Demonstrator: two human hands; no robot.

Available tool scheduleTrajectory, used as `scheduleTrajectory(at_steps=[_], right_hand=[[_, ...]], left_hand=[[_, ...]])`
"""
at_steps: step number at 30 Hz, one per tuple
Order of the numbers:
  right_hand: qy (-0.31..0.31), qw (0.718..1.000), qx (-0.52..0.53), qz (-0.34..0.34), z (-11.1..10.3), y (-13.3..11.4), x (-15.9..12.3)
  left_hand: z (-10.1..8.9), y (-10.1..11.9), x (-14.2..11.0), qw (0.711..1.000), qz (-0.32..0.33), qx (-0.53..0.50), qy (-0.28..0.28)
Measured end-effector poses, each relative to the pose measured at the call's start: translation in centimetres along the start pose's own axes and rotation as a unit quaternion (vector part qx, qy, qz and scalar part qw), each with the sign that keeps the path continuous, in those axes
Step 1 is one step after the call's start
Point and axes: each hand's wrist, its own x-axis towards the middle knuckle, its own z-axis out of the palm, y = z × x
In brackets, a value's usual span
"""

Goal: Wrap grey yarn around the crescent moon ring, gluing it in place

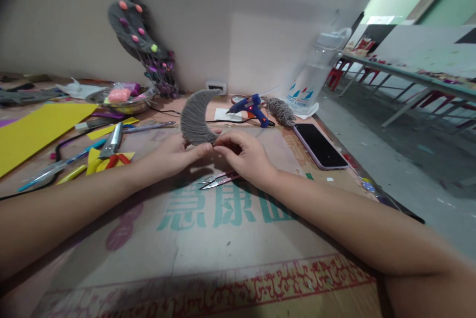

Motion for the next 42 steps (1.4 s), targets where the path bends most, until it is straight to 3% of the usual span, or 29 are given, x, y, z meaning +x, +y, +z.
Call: scheduleTrajectory(at_steps=[3,8,14,22,26,31,37,42], right_hand=[[0.005,1.000,-0.028,0.006,-0.2,-0.3,-0.1],[0.050,0.997,-0.022,0.049,-0.5,-0.1,0.2],[-0.029,0.998,-0.002,0.063,-0.3,0.8,0.7],[-0.075,0.995,0.015,0.070,-0.1,1.0,0.8],[-0.059,0.995,0.023,0.081,-0.2,1.0,0.8],[-0.024,0.992,0.053,0.108,-0.3,1.1,0.8],[-0.021,0.991,0.053,0.118,-0.2,1.3,0.9],[-0.031,0.993,0.047,0.104,0.0,1.5,1.0]], left_hand=[[0.0,-0.3,0.3,0.997,-0.049,-0.037,0.041],[-0.3,-0.6,0.7,0.978,-0.096,-0.180,0.039],[-0.6,-1.6,0.9,0.982,-0.081,-0.161,0.045],[-0.7,-1.7,1.0,0.982,-0.090,-0.160,0.050],[-0.6,-1.4,0.9,0.987,-0.069,-0.141,0.046],[-0.6,-0.7,1.1,0.992,-0.058,-0.077,0.082],[-0.8,-0.6,1.3,0.995,-0.055,-0.024,0.074],[-0.8,-1.0,1.3,0.996,-0.050,-0.041,0.065]])
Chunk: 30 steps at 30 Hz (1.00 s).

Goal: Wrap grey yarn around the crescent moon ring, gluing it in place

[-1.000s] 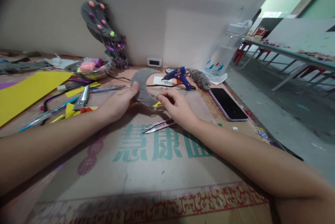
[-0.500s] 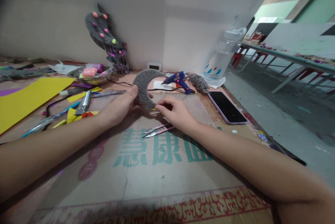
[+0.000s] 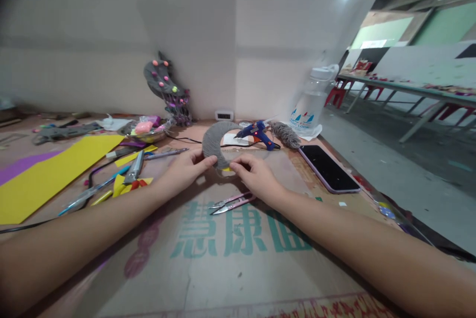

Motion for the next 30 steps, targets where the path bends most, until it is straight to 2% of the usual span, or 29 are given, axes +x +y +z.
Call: scheduleTrajectory(at_steps=[3,10,14,17,20,23,25,28,30], right_hand=[[0.006,1.000,0.022,0.003,0.2,0.3,0.0],[0.067,0.989,0.106,0.077,-0.2,0.7,0.3],[0.071,0.993,0.063,0.065,-1.6,0.9,0.5],[0.068,0.996,-0.024,0.057,-2.8,1.4,1.0],[0.100,0.991,-0.090,0.020,-4.2,2.7,2.1],[0.197,0.976,-0.089,0.008,-5.7,5.0,3.3],[0.238,0.964,-0.115,0.006,-6.7,6.8,4.1],[0.215,0.969,-0.120,0.016,-7.4,8.9,4.7],[0.184,0.976,-0.117,0.023,-7.5,9.4,4.8]], left_hand=[[0.2,-0.3,0.1,1.000,0.018,-0.014,0.014],[0.4,0.4,0.0,0.997,0.004,-0.055,0.061],[0.3,0.5,0.0,0.996,-0.006,-0.051,0.074],[0.2,0.3,0.0,0.996,-0.008,-0.049,0.074],[0.2,0.2,0.0,0.996,-0.011,-0.042,0.077],[0.2,0.3,0.0,0.996,-0.020,-0.038,0.077],[0.2,0.5,0.0,0.995,-0.032,-0.041,0.082],[0.1,0.5,0.1,0.994,-0.064,-0.046,0.075],[0.1,0.3,0.2,0.994,-0.068,-0.050,0.069]])
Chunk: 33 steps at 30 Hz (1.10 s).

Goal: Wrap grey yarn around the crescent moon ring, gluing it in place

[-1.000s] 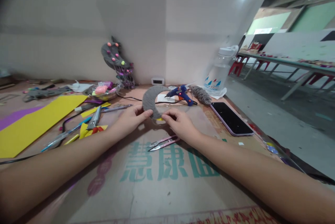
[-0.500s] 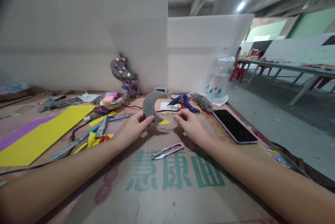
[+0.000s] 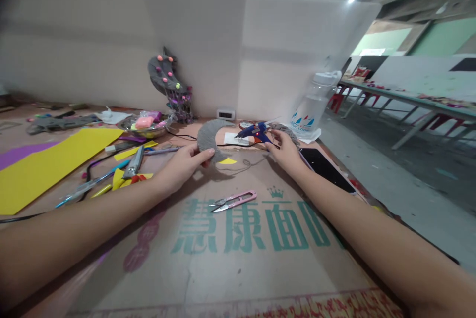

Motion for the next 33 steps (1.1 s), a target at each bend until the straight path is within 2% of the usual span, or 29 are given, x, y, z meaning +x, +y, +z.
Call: scheduleTrajectory(at_steps=[5,10,15,20,25,30,33], right_hand=[[-0.106,0.992,-0.072,0.005,-0.1,-1.3,0.2],[-0.151,0.979,-0.129,0.040,0.0,-2.8,2.5],[-0.148,0.977,-0.132,0.073,1.5,-3.4,4.1],[-0.084,0.985,-0.119,0.088,1.6,-3.8,3.7],[-0.099,0.990,-0.030,0.095,-0.8,-5.4,1.6],[-0.038,0.998,-0.015,0.043,-2.7,-8.1,-3.4],[-0.034,0.998,0.032,0.033,-2.9,-8.6,-6.1]], left_hand=[[0.0,-0.5,0.3,1.000,0.014,-0.023,-0.017],[0.0,-0.1,0.1,1.000,0.008,-0.021,-0.022],[-0.2,-0.2,0.1,1.000,0.001,-0.016,-0.001],[-0.2,-0.3,0.1,1.000,0.007,-0.022,0.017],[-0.1,0.4,-0.1,0.999,-0.004,-0.026,0.035],[-0.1,0.8,-0.4,0.999,-0.014,-0.014,0.030],[0.0,0.7,-0.6,0.999,-0.028,0.000,0.023]])
